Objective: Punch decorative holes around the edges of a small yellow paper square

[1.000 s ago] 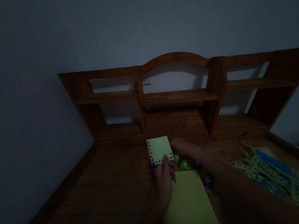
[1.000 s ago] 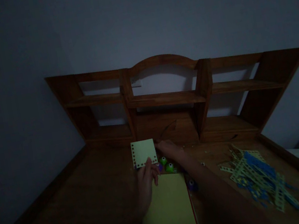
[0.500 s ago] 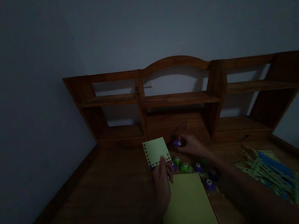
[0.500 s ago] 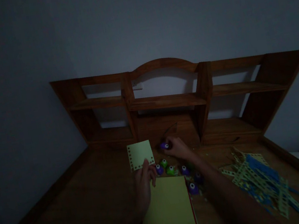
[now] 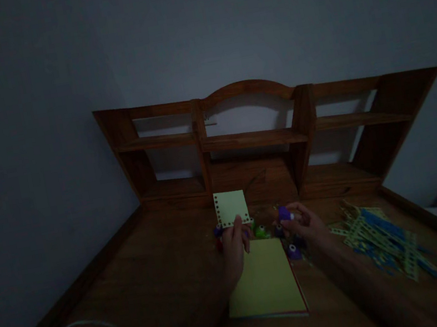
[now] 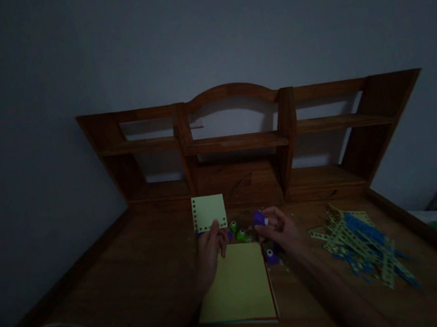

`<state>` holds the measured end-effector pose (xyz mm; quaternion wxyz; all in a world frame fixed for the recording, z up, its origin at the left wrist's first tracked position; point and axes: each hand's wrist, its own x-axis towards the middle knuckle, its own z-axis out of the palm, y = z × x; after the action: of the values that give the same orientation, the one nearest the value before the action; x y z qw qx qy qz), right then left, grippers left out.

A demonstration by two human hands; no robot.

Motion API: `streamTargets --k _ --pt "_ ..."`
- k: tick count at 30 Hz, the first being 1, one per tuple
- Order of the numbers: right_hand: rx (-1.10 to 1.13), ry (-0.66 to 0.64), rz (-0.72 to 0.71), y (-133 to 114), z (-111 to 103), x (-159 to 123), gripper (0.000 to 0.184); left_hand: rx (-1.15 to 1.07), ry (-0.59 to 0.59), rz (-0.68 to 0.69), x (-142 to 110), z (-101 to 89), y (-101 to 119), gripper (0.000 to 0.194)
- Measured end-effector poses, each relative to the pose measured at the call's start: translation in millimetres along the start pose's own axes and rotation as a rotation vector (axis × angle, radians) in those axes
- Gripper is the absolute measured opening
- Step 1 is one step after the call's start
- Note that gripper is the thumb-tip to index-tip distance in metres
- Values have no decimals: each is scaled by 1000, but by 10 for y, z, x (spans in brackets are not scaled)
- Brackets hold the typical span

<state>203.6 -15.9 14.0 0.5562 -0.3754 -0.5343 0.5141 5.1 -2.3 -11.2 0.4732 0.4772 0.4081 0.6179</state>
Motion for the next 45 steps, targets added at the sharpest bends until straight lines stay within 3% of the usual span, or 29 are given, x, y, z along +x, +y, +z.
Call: streamTargets --k 9,22,28,30,34,36,40,45 --pt "-7 30 23 225 -62 -15 27 81 -57 28 88 -73 -105 58" --pt "100 83 34 195 31 -42 46 151 -158 35 66 -63 -135 56" --pt "191 97 46 223 17 -29 26 125 -260 4 49 -21 -119 58" --pt "297 90 86 222 -13 -12 22 121 -288 -5 34 -11 -99 57" --pt "508 92 298 188 -88 22 26 137 -322 -10 10 -7 -74 56" --pt "558 129 324 174 -101 22 27 141 -323 -12 8 -9 -78 56" --pt "484 178 225 165 -53 -16 22 141 -330 -32 23 -8 -94 57" --pt "399 63 240 112 24 -58 26 163 -344 -43 31 -6 -97 59"
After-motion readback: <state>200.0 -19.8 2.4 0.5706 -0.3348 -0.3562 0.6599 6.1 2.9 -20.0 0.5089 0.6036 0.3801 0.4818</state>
